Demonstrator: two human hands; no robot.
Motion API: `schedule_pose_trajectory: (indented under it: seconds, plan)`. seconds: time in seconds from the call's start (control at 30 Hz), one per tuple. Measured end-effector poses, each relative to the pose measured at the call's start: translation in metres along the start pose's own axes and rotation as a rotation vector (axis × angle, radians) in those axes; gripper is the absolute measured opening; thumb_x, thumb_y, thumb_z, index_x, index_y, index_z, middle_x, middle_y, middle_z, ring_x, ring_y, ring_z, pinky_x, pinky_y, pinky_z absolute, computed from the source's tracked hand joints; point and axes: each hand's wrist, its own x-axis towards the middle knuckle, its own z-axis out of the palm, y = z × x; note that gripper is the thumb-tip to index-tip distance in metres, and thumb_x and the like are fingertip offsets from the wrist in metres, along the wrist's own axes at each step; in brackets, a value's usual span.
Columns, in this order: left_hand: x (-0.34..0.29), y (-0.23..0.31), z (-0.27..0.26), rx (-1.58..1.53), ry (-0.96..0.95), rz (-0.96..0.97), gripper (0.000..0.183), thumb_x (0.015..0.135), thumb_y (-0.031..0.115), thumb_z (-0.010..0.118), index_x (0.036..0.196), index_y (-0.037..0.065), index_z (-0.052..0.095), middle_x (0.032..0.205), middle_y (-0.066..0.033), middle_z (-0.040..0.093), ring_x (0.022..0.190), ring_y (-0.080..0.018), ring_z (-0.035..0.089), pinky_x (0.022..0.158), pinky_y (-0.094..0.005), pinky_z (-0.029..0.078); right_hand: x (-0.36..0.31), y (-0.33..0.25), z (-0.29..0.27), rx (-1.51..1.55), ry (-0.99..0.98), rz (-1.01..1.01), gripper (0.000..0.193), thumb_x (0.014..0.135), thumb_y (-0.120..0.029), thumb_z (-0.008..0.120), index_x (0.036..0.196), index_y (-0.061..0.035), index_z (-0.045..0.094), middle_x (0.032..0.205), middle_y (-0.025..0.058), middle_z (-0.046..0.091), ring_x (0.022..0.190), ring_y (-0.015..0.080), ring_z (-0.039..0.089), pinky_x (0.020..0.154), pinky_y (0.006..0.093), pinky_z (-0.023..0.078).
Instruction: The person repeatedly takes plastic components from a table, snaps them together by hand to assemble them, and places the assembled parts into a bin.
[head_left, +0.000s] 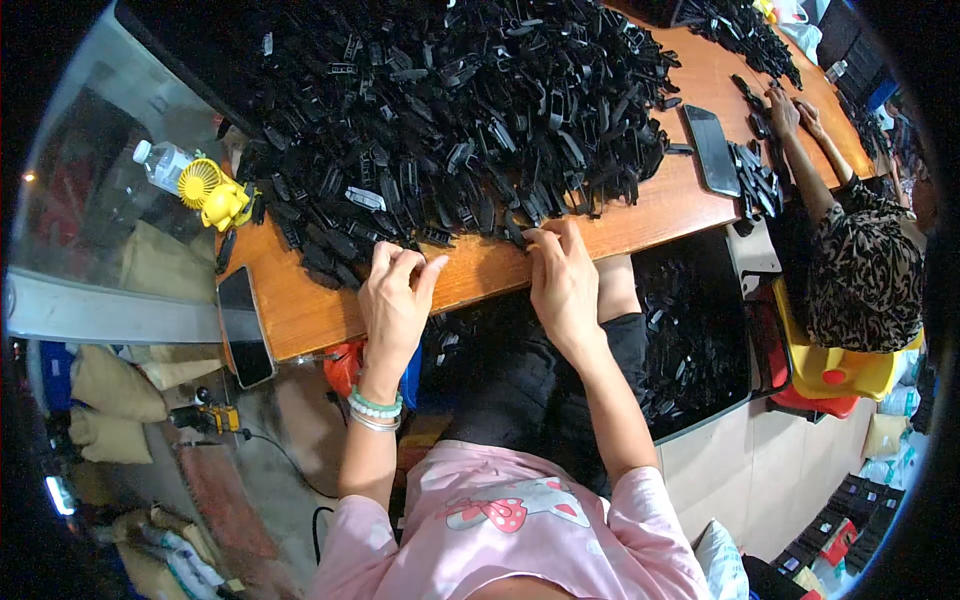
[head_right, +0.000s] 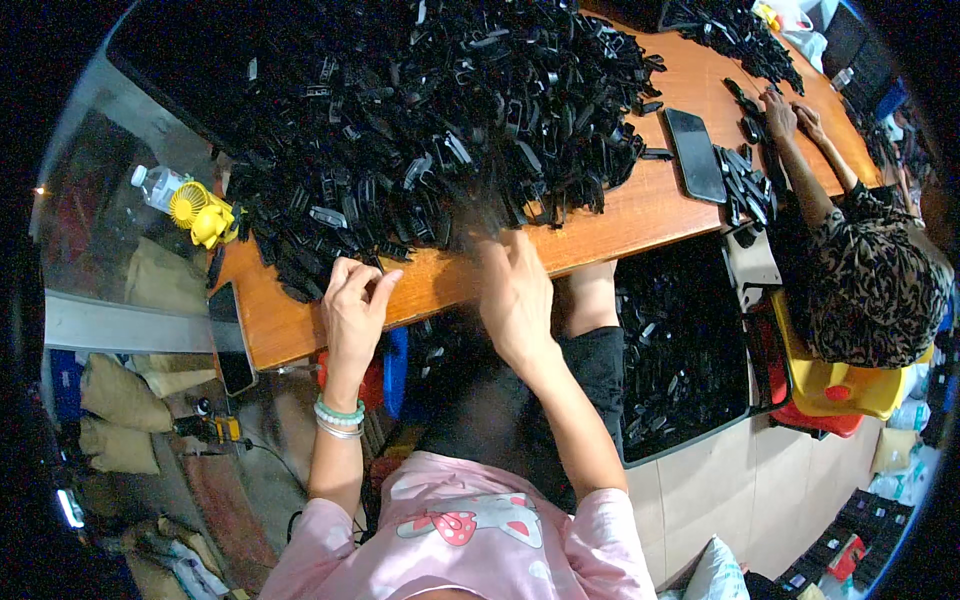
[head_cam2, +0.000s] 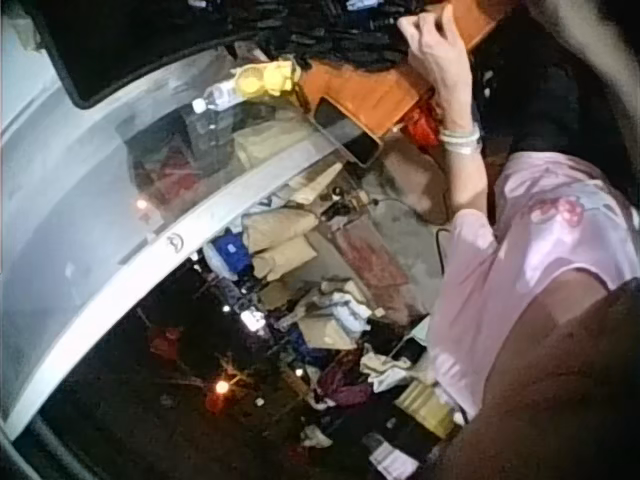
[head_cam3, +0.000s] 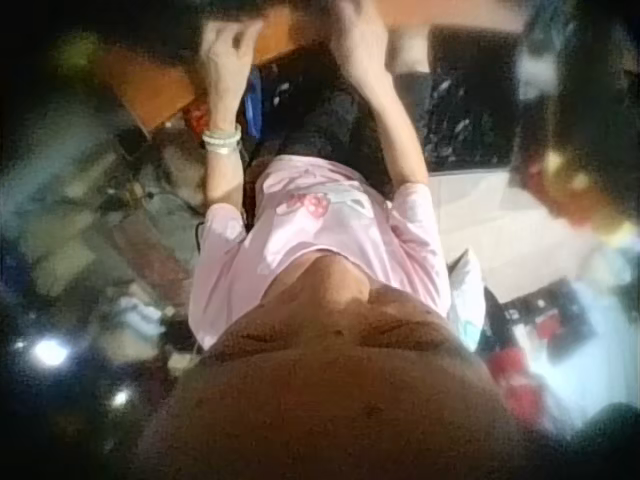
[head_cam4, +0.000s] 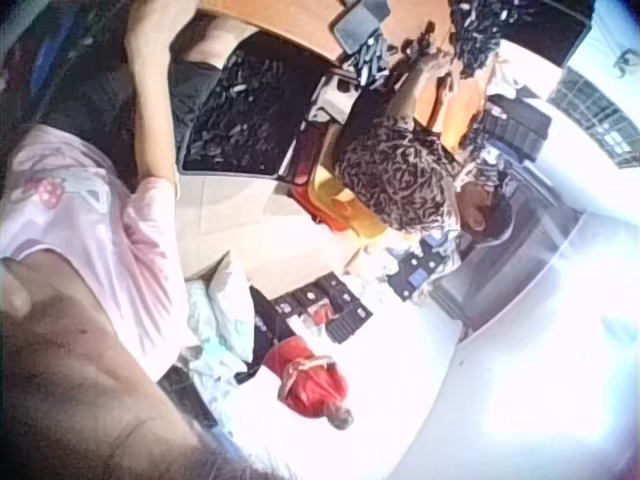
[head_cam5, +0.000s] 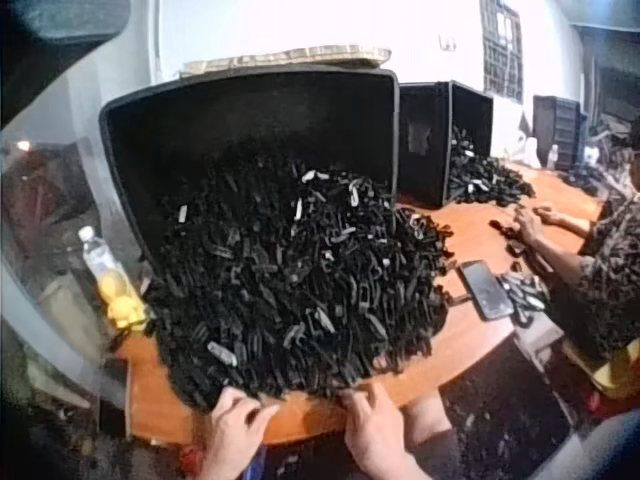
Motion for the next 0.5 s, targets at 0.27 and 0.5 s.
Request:
schedule_pose_trajectory:
  seconds: [0.27, 0.5]
  plan:
    - [-0.020, -0.008, 0.001, -0.029, 0.112, -0.152, 0.023, 0.079, 0.003, 0.069, 0.095, 0.000, 0.052, 0.078, -0.0081, 0.053, 0.053, -0.0115, 0.045, 0.049, -0.0266, 0.038, 0.006, 0.016, 0.001, 0.015, -0.061, -0.085, 0.021, 0.074, 0.005, 0.061, 0.094, -0.0005, 0.058, 0.093, 0.0129, 0.056, 0.086, 0.0310, 0.056, 0.075, 0.0371, 0.047]
    - [-0.039, 0.023, 0.025, -0.565, -0.115, -0.166, 0.031, 0.084, 0.006, 0.065, 0.112, -0.002, 0.053, 0.081, -0.0013, 0.057, 0.064, -0.0055, 0.052, 0.055, -0.0197, 0.043, 0.017, 0.005, -0.005, 0.366, -0.144, 0.091, 0.031, 0.070, 0.003, 0.061, 0.100, 0.0005, 0.057, 0.090, 0.0177, 0.055, 0.089, 0.0370, 0.053, 0.078, 0.0430, 0.044]
